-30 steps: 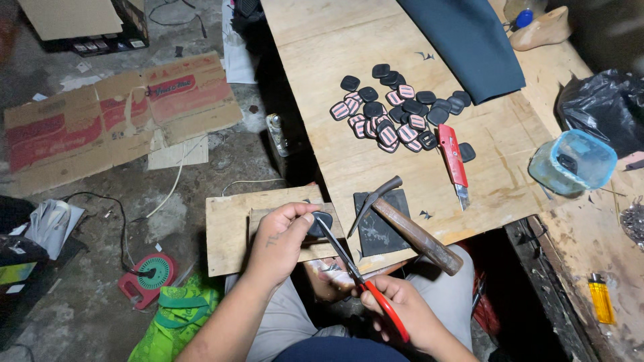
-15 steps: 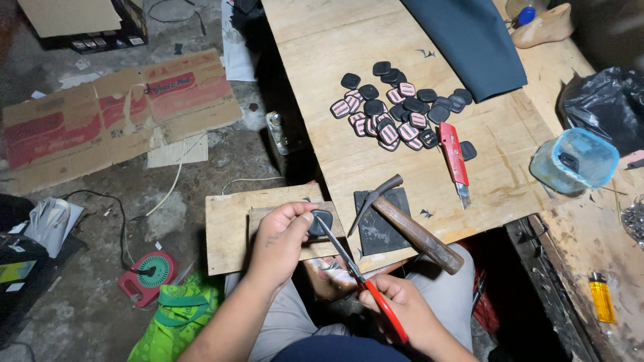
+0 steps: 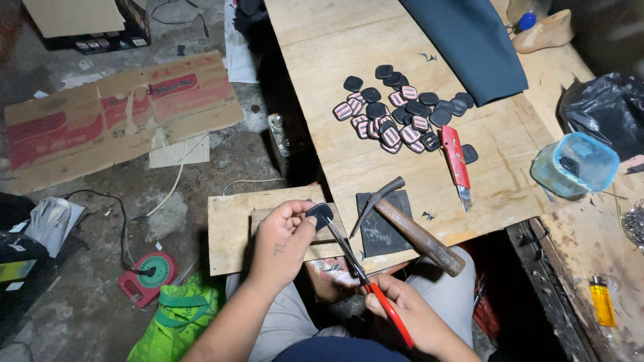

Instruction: The person repeatedly picks up small black rubber pieces, trims their edges with scissors, and then uses a hammer and metal punch to emboss a pattern into each piece. Finished pieces are placed into a small container on the table.

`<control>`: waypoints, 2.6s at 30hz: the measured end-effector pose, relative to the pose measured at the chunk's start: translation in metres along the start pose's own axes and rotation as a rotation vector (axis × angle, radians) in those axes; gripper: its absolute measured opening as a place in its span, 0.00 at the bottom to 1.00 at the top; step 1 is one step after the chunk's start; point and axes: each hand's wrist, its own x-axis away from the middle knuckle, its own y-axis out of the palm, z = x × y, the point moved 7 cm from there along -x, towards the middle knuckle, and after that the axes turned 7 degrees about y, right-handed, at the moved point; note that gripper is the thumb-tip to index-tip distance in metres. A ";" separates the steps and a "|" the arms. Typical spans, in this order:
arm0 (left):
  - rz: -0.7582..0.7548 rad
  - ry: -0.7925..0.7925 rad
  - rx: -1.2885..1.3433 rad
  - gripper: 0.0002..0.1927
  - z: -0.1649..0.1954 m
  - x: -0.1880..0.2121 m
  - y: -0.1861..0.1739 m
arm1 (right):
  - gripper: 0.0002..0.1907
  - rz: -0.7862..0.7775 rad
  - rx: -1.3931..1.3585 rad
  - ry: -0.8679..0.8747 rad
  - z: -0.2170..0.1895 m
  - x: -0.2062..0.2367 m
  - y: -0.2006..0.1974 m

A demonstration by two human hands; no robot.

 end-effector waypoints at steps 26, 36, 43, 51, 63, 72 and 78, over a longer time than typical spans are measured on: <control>0.038 -0.121 -0.061 0.06 -0.026 0.005 -0.011 | 0.12 0.245 0.098 0.000 0.000 0.001 0.004; 0.019 -0.131 -0.156 0.05 -0.019 0.007 -0.008 | 0.14 0.241 -0.021 -0.011 -0.001 0.002 0.008; 0.007 -0.202 -0.049 0.05 -0.032 0.004 -0.009 | 0.13 0.272 0.123 -0.034 -0.007 0.004 0.007; 0.036 -0.225 -0.059 0.05 -0.040 0.006 -0.013 | 0.12 0.343 0.369 -0.098 -0.032 0.012 0.004; 0.047 -0.162 -0.024 0.04 -0.031 0.006 -0.005 | 0.17 0.443 0.609 -0.232 -0.051 0.016 0.000; 0.040 -0.236 -0.087 0.06 -0.041 0.005 -0.014 | 0.18 0.399 0.536 -0.304 -0.053 0.018 0.004; 0.039 -0.244 -0.088 0.05 -0.039 0.008 -0.010 | 0.18 0.401 0.602 -0.218 -0.051 0.016 0.001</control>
